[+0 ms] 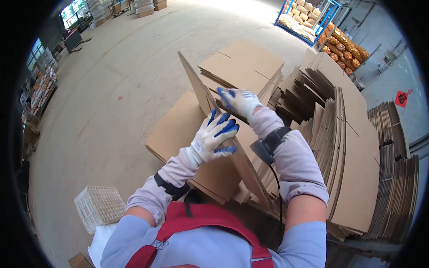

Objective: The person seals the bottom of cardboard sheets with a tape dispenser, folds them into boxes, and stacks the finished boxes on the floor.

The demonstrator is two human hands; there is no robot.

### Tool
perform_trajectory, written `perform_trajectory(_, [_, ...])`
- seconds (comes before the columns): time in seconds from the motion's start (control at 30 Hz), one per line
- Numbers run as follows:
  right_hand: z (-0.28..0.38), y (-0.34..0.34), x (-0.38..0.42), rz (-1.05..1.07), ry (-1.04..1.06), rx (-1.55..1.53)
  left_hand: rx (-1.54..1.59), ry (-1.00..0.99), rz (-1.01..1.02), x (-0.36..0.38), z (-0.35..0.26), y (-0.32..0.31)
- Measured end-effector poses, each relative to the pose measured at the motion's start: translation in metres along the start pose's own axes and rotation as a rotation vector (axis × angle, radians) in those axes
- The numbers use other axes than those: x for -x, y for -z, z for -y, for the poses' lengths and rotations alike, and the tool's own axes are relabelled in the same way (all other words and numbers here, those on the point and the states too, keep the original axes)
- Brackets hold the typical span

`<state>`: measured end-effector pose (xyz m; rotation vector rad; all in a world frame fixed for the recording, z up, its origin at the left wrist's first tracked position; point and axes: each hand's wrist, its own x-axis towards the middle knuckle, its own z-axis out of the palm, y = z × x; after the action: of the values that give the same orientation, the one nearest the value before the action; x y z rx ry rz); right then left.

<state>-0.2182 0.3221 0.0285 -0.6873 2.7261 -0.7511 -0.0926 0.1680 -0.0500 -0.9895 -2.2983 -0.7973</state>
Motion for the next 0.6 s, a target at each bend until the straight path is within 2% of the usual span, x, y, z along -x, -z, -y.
perform_trajectory(0.03, [0.005, -0.011, -0.016, 0.002, 0.004, 0.181, -0.001, -0.001, 0.022, 0.002, 0.002, 0.003])
perform_trajectory(0.1, [0.041, -0.021, -0.028, 0.185, -0.082, 0.323, 0.006, -0.016, 0.001, 0.008, 0.007, -0.002])
perform_trajectory(0.3, [0.018, -0.034, -0.053, 0.167, 0.084, 0.241, -0.048, -0.073, 0.074, 0.022, 0.017, 0.032])
perform_trajectory(0.33, [0.011, -0.029, -0.051, 0.118, 0.021, 0.29, -0.074, -0.085, 0.117, 0.022, 0.017, 0.04])
perform_trajectory(0.43, [0.018, -0.002, -0.055, 0.225, -0.095, 0.423, -0.124, -0.128, 0.119, 0.005, 0.021, 0.058])
perform_trajectory(0.47, [0.028, 0.001, -0.054, 0.218, -0.097, 0.427, -0.175, -0.143, 0.298, -0.007, 0.025, 0.063])
perform_trajectory(0.5, [0.043, 0.0, -0.052, 0.21, -0.093, 0.573, -0.227, -0.154, 0.479, -0.017, 0.028, 0.064])
perform_trajectory(0.53, [0.055, -0.005, -0.051, 0.204, -0.09, 0.716, -0.293, -0.242, 0.54, -0.024, 0.034, 0.053])
perform_trajectory(0.57, [0.056, -0.017, -0.057, 0.189, -0.148, 0.698, -0.297, -0.245, 0.539, -0.034, 0.039, 0.05])
perform_trajectory(0.6, [0.048, -0.026, -0.062, 0.123, -0.153, 0.594, -0.226, -0.194, 0.709, -0.044, 0.043, 0.048])
